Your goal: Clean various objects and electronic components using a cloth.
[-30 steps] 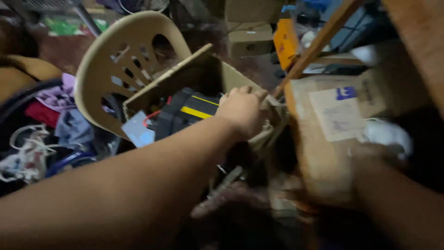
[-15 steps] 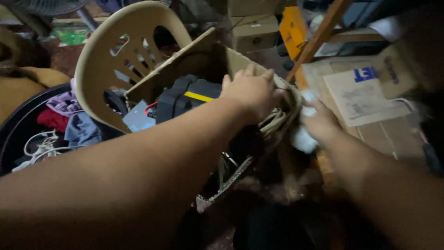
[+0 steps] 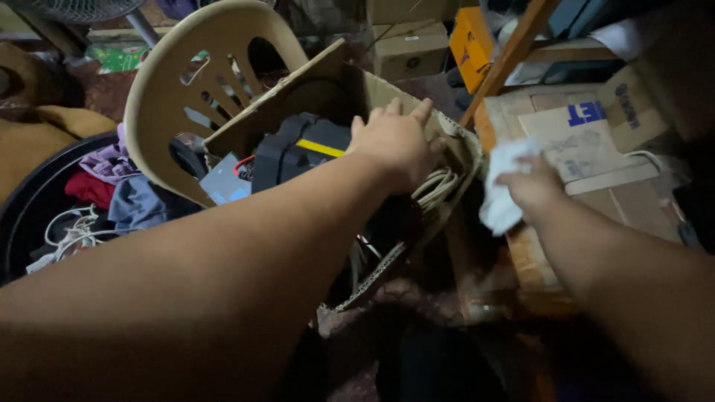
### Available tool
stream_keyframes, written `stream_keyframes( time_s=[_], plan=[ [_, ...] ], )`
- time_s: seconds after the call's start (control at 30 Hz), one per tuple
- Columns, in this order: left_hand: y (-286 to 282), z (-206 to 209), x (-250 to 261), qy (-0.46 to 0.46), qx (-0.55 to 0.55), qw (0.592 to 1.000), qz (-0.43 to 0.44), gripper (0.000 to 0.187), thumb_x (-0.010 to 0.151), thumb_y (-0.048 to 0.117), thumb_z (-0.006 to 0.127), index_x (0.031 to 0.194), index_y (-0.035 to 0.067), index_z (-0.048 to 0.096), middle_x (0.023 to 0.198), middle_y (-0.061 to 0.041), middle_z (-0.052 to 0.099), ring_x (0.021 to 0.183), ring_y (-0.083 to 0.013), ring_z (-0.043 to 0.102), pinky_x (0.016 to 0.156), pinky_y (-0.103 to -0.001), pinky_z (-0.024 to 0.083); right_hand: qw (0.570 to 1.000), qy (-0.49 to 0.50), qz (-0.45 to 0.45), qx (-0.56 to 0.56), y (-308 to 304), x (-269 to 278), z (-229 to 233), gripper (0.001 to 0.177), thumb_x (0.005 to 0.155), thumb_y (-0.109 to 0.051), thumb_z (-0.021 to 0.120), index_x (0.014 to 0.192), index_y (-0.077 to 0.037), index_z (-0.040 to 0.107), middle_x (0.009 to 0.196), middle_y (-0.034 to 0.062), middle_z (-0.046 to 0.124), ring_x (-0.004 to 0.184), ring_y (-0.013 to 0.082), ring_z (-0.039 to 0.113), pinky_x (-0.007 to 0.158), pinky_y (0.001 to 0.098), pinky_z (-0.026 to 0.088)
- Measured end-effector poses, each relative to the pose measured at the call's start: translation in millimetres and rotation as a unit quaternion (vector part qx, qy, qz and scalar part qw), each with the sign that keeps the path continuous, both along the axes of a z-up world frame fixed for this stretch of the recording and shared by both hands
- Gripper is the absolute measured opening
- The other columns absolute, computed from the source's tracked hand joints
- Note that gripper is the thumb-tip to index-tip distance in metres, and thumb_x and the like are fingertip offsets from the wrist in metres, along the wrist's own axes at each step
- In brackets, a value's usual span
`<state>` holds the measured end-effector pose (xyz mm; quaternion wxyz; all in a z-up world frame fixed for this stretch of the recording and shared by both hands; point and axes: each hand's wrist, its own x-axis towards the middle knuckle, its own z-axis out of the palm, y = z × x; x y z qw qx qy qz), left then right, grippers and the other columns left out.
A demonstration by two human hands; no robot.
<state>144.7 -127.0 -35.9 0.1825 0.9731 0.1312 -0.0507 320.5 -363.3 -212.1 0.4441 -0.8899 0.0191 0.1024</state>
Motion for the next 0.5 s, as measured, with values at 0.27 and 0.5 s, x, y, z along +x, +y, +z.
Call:
stream_keyframes(
  time_s=[0.27,0.5],
  plan=[
    [-2.2,14.3,-5.9,0.037,-0.008,0.999,0.002,0.076,0.098,0.054,0.051,0.162,0.035,0.016,0.166,-0.017,0.022,0.151,-0.0365,0.024,0.121,-0.061,0.017,0.998,-0.063,-0.018,-0.012,-40.2,13.6,6.3,0.058,0.074,-0.009,0.082,0.129,-0.008,0.063,0.118,0.0181,0.07,0.101,0.0321,0.069,0.084,0.0462,0.057],
    [-6.2,22.4,-14.1,0.031,0.046,0.998,-0.003,0.095,0.097,0.057,0.053,0.162,0.023,-0.008,0.168,-0.017,0.013,0.153,-0.0377,0.017,0.121,-0.065,0.01,0.989,0.126,0.005,0.076,-41.9,22.3,-53.5,0.06,0.073,-0.002,0.077,0.129,-0.008,0.057,0.113,0.0163,0.069,0.095,0.0325,0.071,0.077,0.0512,0.058]
  ],
)
